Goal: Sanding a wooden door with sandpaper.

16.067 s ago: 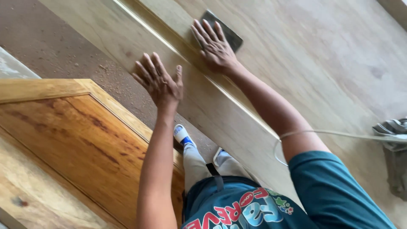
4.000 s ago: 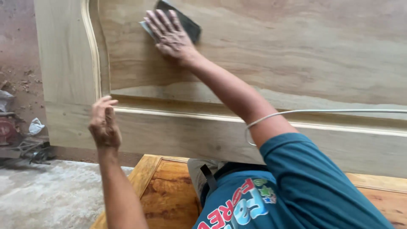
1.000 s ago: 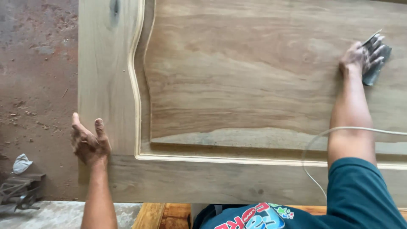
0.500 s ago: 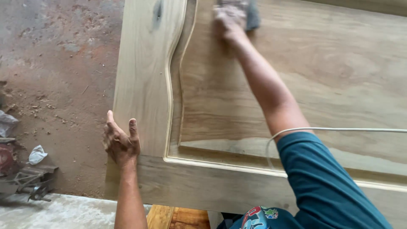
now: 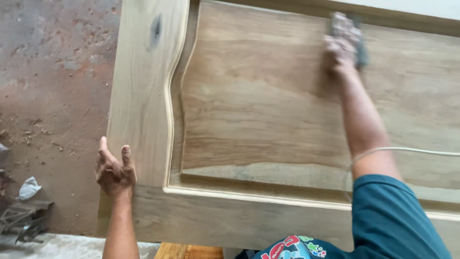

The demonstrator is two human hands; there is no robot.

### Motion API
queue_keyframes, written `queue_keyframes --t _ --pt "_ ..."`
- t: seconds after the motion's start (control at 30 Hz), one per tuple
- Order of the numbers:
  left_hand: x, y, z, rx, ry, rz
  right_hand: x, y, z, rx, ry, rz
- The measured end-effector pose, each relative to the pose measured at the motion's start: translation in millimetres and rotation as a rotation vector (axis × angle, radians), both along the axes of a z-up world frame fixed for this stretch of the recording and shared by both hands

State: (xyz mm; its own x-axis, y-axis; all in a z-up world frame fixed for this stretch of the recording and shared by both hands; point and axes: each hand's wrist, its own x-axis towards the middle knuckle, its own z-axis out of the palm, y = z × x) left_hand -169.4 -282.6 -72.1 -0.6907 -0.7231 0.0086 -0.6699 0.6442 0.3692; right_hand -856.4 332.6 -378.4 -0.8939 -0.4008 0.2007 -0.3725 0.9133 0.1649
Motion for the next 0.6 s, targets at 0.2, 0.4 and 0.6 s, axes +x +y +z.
queue_keyframes --t 0.2,0.4,0.6 --pt "-0.8 -3.6 -11.6 0.009 -0.015 0.014 165.5 17.2 252.4 -0.223 -0.3 -0.519" --pt "-2.1 0.9 -2.6 -0.004 -0.005 0.015 52.5 -59.5 76.4 -0.547 -0.047 -0.353" --pt "-0.3 -1.7 -9.4 0.022 0.028 0.026 200.7 -380.7 240.7 -0.3 -0.256 0.07"
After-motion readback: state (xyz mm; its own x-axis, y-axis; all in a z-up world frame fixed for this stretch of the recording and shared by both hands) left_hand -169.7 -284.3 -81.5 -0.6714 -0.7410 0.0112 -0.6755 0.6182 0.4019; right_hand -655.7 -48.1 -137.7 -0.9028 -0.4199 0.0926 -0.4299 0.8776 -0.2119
